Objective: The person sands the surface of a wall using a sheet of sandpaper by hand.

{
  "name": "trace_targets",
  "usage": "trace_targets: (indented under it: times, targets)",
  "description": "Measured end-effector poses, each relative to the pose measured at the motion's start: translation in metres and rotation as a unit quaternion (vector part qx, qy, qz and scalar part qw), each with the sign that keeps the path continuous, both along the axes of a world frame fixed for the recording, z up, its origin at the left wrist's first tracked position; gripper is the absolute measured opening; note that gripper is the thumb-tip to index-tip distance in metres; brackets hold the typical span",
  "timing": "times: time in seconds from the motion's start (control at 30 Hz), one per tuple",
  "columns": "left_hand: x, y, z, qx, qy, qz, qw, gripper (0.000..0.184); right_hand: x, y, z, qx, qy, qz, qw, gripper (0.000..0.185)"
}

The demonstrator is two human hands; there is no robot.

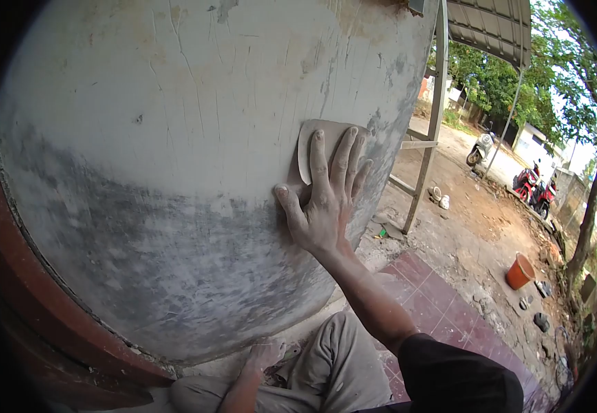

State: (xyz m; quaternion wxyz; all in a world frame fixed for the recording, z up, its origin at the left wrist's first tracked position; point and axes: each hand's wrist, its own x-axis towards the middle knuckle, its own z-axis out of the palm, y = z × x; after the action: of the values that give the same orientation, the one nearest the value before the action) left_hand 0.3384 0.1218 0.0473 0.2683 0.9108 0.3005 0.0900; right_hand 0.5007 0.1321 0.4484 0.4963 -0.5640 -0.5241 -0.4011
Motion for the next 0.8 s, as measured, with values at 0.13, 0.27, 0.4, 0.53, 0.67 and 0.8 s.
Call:
trace_targets:
  times: [0.13, 0.27, 0.4, 0.53, 0.67, 0.8]
  targets:
    - [0.004, 0.002, -0.009, 0.005, -0.003, -0.009, 1.000, 0.023, -0.001, 0.003, 0.030, -0.009, -0.032, 0.006, 0.999, 0.075]
    - [0.003, 0.000, 0.011, -0.007, -0.012, 0.002, 1.000, 0.024, -0.006, 0.010, 0.043, 0.055, -0.035, -0.030, 0.997, 0.069]
    - [0.003, -0.001, 0.015, -0.001, 0.002, -0.005, 1.000, 0.024, -0.005, 0.028, 0.050, 0.143, 0.022, 0.149, 0.978, 0.064]
    - [0.004, 0.001, 0.006, 0.010, -0.007, -0.014, 1.000, 0.024, -0.017, 0.014, 0.062, 0.089, 0.058, 0.131, 0.986, 0.055]
    - [0.004, 0.000, 0.006, 0.010, -0.026, -0.006, 1.000, 0.023, -0.019, 0.021, 0.061, 0.092, -0.020, 0.027, 0.995, 0.048]
    - [0.007, 0.002, 0.003, 0.034, -0.023, -0.025, 0.999, 0.023, -0.045, 0.016, -0.001, -0.006, -0.263, 0.087, 0.961, 0.048]
